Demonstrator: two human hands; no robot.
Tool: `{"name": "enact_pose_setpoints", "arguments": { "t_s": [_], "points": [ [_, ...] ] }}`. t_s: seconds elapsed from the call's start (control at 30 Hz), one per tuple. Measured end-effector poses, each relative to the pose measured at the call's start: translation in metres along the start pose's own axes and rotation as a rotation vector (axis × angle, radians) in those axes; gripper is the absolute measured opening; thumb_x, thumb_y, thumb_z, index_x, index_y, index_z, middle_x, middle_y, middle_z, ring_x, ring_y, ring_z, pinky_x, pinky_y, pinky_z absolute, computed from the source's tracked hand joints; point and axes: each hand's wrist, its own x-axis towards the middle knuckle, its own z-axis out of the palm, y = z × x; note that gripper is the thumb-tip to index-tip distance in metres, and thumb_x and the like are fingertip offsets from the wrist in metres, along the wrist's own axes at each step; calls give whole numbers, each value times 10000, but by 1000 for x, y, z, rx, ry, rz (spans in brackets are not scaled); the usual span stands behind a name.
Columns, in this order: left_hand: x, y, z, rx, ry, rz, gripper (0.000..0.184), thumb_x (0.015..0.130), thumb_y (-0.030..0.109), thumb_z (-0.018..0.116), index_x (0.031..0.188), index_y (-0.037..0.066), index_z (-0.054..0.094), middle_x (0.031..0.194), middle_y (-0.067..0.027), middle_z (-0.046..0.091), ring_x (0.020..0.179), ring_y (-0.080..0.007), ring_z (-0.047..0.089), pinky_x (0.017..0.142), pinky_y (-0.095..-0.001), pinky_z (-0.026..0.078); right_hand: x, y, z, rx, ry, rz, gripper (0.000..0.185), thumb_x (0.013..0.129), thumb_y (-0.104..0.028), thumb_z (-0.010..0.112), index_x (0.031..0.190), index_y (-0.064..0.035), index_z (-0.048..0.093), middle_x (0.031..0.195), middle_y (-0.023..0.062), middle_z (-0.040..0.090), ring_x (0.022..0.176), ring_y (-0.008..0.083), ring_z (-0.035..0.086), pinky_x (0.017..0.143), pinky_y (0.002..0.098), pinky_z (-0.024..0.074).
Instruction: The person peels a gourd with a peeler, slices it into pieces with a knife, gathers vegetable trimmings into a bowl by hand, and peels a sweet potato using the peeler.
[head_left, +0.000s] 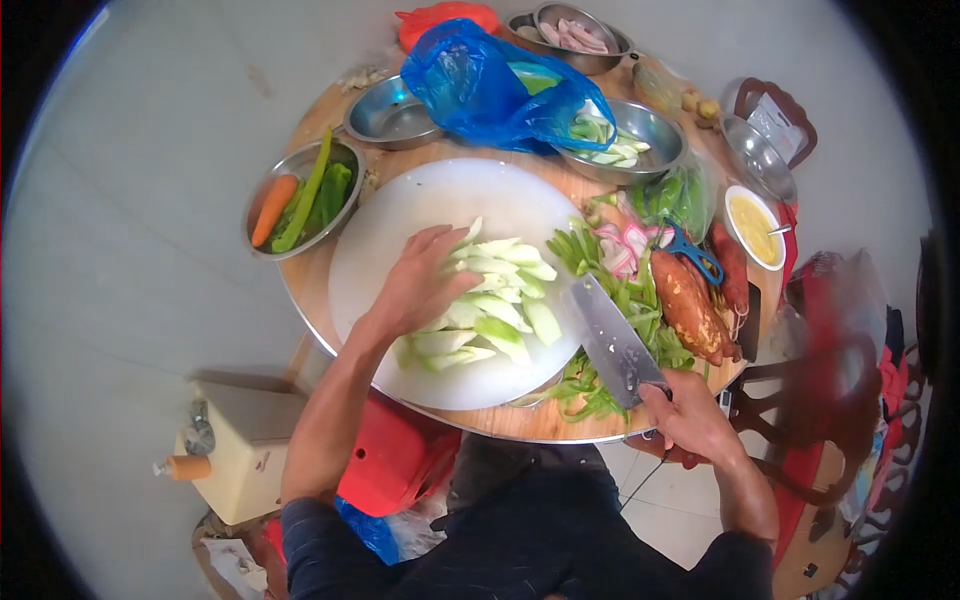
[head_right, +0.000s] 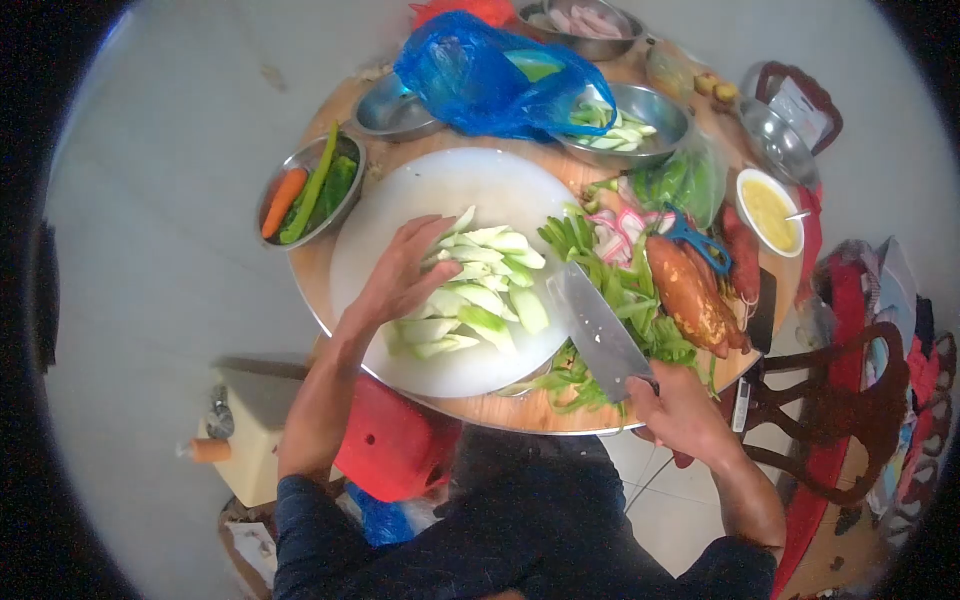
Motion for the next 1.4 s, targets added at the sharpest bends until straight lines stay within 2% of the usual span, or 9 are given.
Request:
{"name": "enact_pose_setpoints", "arguments": {
  "t_s": [0.07,0.13,0.17,0.33,0.63,0.8,1.03,1.17,1.4],
  "points": [
    [6,0,3,-39,-39,-38,651,971,291,778,1540,83,538,1529,-273,509,1439,-429,481,1199,-478,416,4,7,8,149,-124,49,269,1061,-191,575,1019,68,633,676,73,611,553,126,622,446,326,543],
    [14,1,4,50,-108,-16,752,920,461,786,1539,99,561,1590,-270,479,1472,-439,451,1225,-481,386,5,12,16,261,-158,65,255,1067,-191,571,1020,56,611,691,56,588,534,120,584,446,323,544],
    [19,3,5,44,-107,-17,752,920,461,786,1539,99,561,1590,-270,479,1472,-439,451,1225,-481,386,6,14,20,378,-194,75,242,1074,-191,567,1022,45,588,705,39,565,514,114,546,447,320,546],
    [36,22,12,190,-292,2,821,934,550,746,1584,111,505,1589,-297,463,1492,-460,423,1235,-503,363,20,16,62,584,-194,114,241,1097,-217,579,1051,18,554,758,49,551,496,106,486,423,332,521],
    [45,39,30,310,-317,17,912,847,633,806,1578,159,535,1598,-245,488,1497,-446,428,1229,-519,378,58,-26,124,842,-134,24,233,1112,-228,565,1112,4,546,794,54,554,532,110,497,464,356,561],
    [47,33,39,271,-228,31,827,837,610,823,1488,145,614,1481,-184,610,1418,-420,512,1178,-518,432,75,-59,139,890,-114,-31,237,1104,-190,559,1114,44,525,795,88,581,553,149,551,487,385,599],
    [54,36,46,185,-85,-40,595,843,461,850,1295,110,689,1268,-128,704,1270,-376,616,1057,-491,510,106,-79,145,939,-79,-51,135,1051,-130,574,1077,-9,520,801,71,563,574,141,535,497,381,571],
    [58,26,52,105,-39,-50,559,841,441,836,1274,115,697,1279,-113,688,1203,-383,628,1007,-530,508,117,-87,144,1000,-90,-66,119,1046,-126,580,1057,-17,532,796,67,564,563,139,527,491,378,556],
    [64,36,51,24,105,-81,444,822,345,858,1166,88,748,1260,-121,683,1167,-386,625,1006,-476,519,120,-97,131,1031,-101,-85,100,1043,-119,587,1058,-26,552,776,61,551,532,139,503,481,377,533]
  ]
}}
